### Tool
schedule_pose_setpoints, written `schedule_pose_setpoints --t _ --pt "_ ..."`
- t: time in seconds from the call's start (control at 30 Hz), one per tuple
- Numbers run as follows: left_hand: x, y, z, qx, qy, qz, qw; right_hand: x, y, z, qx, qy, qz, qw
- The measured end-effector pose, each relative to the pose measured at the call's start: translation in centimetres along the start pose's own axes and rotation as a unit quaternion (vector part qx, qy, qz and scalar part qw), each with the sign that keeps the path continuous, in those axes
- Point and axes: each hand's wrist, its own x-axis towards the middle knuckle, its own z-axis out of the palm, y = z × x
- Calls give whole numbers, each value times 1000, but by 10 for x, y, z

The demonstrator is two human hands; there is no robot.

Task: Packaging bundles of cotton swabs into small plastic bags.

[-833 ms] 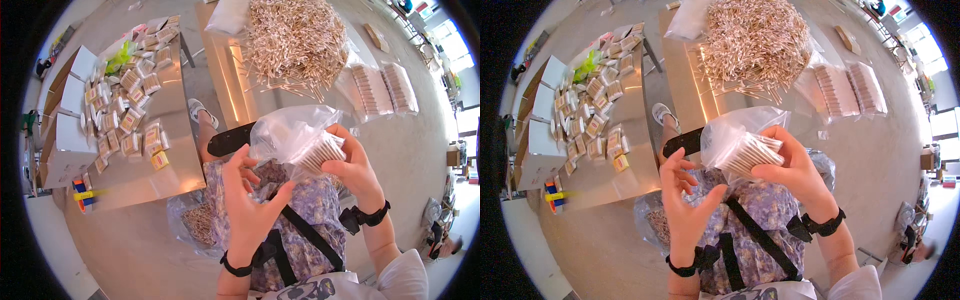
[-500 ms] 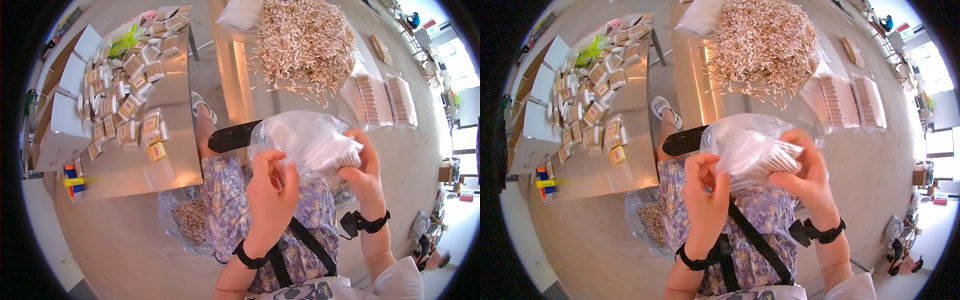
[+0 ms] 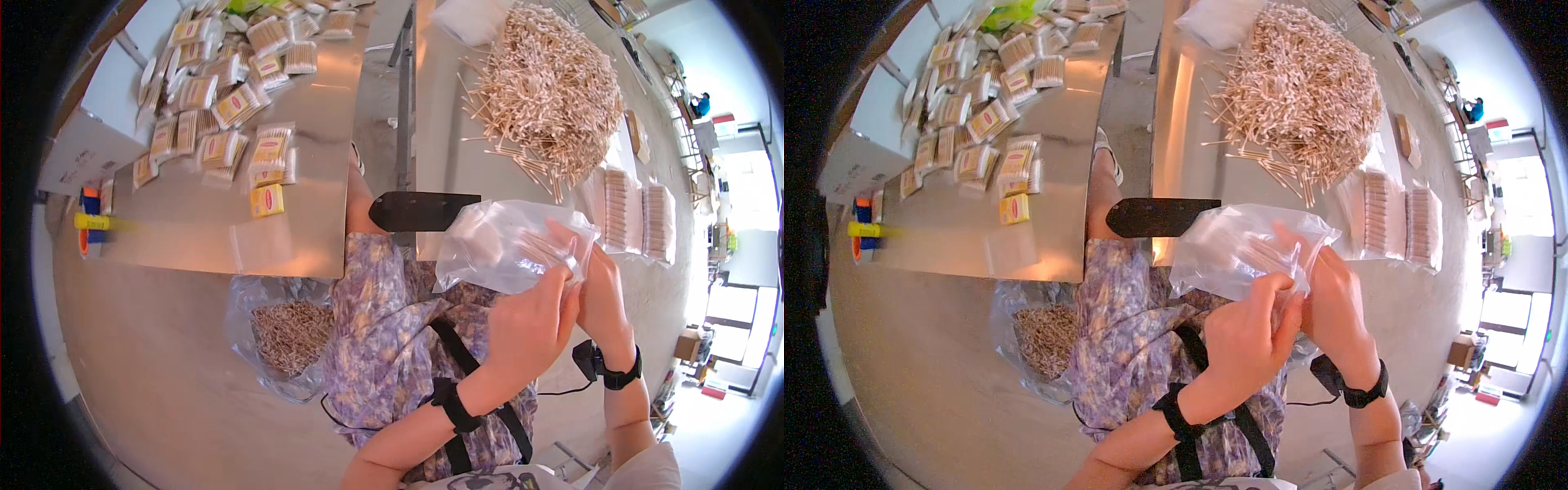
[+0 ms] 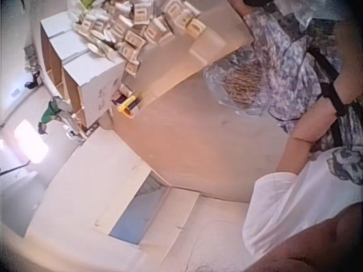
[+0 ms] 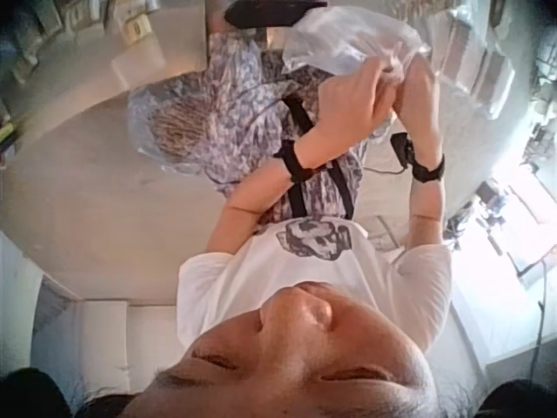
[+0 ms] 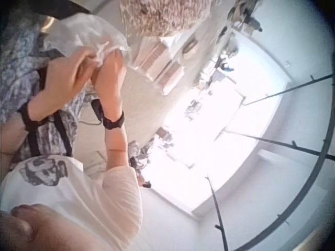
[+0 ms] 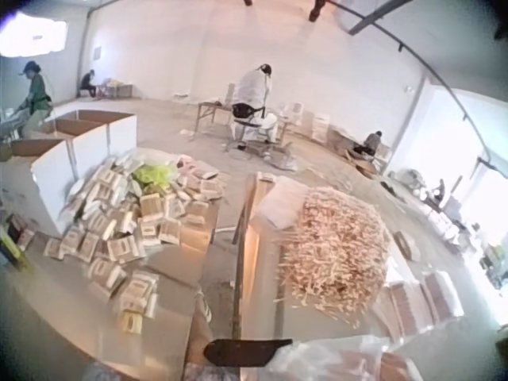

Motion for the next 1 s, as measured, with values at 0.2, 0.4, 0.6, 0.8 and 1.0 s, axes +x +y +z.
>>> schedule_pose_setpoints --t 0.2,0.4,0.6,0.8,1.0 --pt "-4 -7 -9 -45 8 9 999 27 28 17 272 -110 265 918" --pt "-10 -19 -9 -66 20 9 998 27 80 62 384 -332 193 840" --pt "-10 -23 -15 -84 15 15 996 36 73 68 231 -409 101 877" --pt "5 -19 -12 -132 11 1 991 63 44 32 268 -271 -54 923" --pt "29 -12 -2 -204 4 -55 977 78 92 11 495 -156 321 792"
